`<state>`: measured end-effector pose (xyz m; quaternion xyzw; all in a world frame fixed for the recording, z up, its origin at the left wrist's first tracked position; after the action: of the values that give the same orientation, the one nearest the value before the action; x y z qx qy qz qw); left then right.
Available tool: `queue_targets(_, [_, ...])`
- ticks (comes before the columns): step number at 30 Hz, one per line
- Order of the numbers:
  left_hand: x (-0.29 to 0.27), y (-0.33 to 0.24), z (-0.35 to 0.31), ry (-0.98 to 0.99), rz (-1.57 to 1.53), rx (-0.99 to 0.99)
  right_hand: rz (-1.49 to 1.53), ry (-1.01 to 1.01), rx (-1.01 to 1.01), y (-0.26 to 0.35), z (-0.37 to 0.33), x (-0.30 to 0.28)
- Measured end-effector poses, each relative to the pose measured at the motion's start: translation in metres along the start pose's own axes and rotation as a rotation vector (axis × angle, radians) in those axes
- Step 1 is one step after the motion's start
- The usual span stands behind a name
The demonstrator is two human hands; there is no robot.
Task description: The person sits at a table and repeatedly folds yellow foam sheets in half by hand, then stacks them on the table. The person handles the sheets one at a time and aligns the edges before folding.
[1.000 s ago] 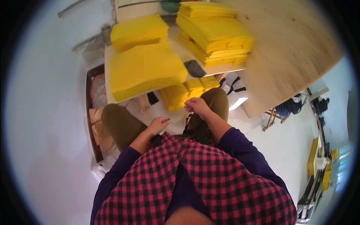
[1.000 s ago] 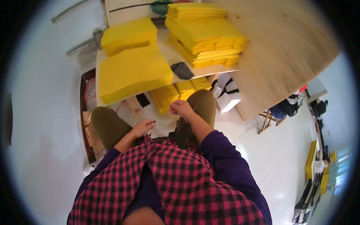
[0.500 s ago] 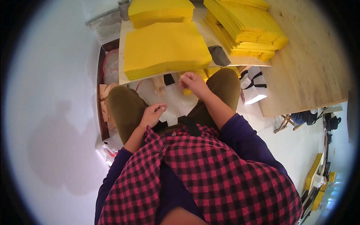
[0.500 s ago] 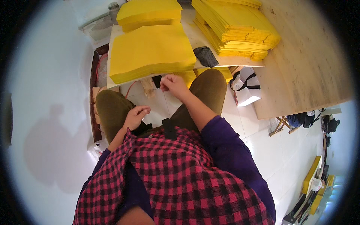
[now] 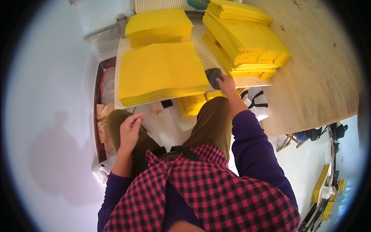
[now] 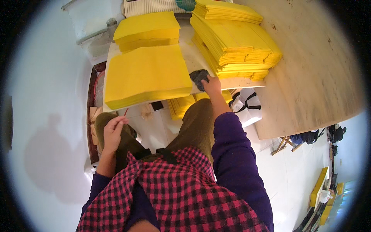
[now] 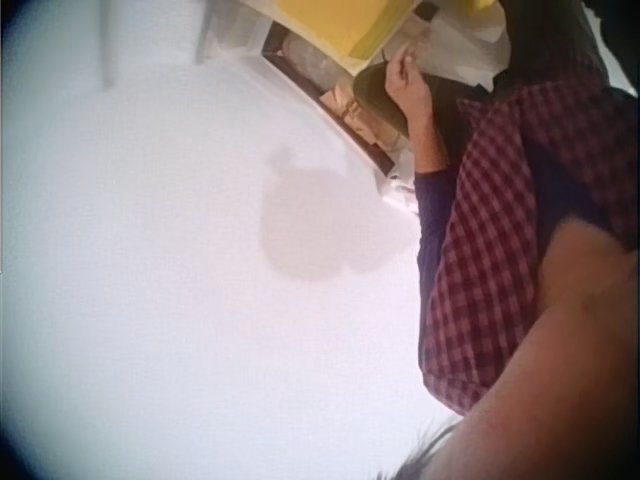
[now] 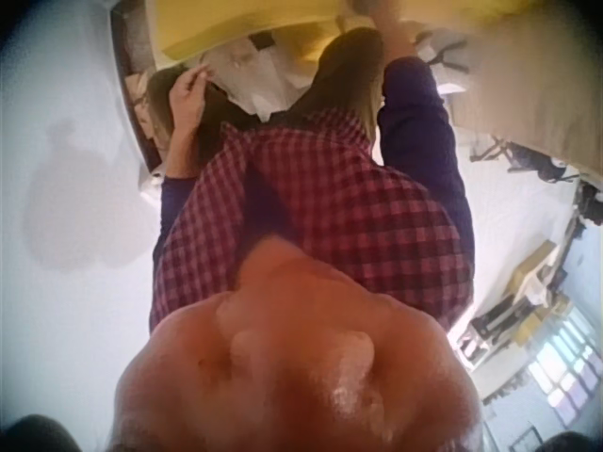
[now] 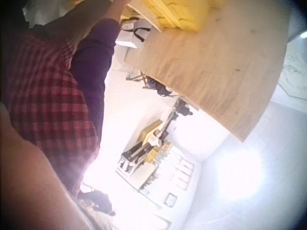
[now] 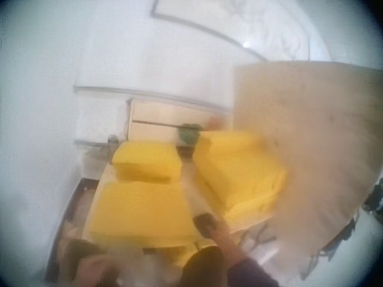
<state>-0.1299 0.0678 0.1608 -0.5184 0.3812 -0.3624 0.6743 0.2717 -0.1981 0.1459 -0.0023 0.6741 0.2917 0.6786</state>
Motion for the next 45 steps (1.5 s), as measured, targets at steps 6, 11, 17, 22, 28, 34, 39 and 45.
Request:
queue_targets(6, [-0.032,0.000,0.012,-0.197,0.002,0.070,-0.021,-0.101,0.001,-0.008,0.008,0.021])
queue_targets(11, [-0.039,0.007,0.014,-0.233,0.179,0.002,0.112,-0.139,0.104,-0.020,0.008,0.019])
queue_targets(17, [-0.038,0.008,0.019,-0.263,-0.021,0.092,0.112,-0.180,0.008,-0.025,0.008,0.019])
queue_targets(22, [-0.043,0.001,0.021,-0.247,0.069,0.080,0.377,-0.131,-0.096,-0.033,-0.003,0.012])
queue_targets(28, [-0.063,-0.022,0.065,-0.199,0.347,0.097,0.542,-0.127,-0.214,0.011,-0.032,-0.034])
queue_targets(34, [-0.065,-0.027,0.158,0.052,0.632,0.251,0.498,0.120,-0.514,0.103,-0.001,-0.027])
queue_targets(39, [-0.063,0.006,0.224,0.187,0.882,0.139,0.190,0.249,-0.688,0.144,0.054,0.004])
queue_targets(45, [-0.080,0.034,0.276,0.076,1.139,0.152,0.066,0.154,-0.627,0.151,0.123,0.024])
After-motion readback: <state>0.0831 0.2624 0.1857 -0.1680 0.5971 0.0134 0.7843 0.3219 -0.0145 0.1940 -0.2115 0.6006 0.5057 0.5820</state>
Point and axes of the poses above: each hand's wrist, its own z-axis towards the middle knuckle, its own x-axis out of the palm, y = z × x, the point moved 3 cm from there along z, towards the middle knuckle, and after that the axes turned 8 degrees about y, right-handed, at the moved point
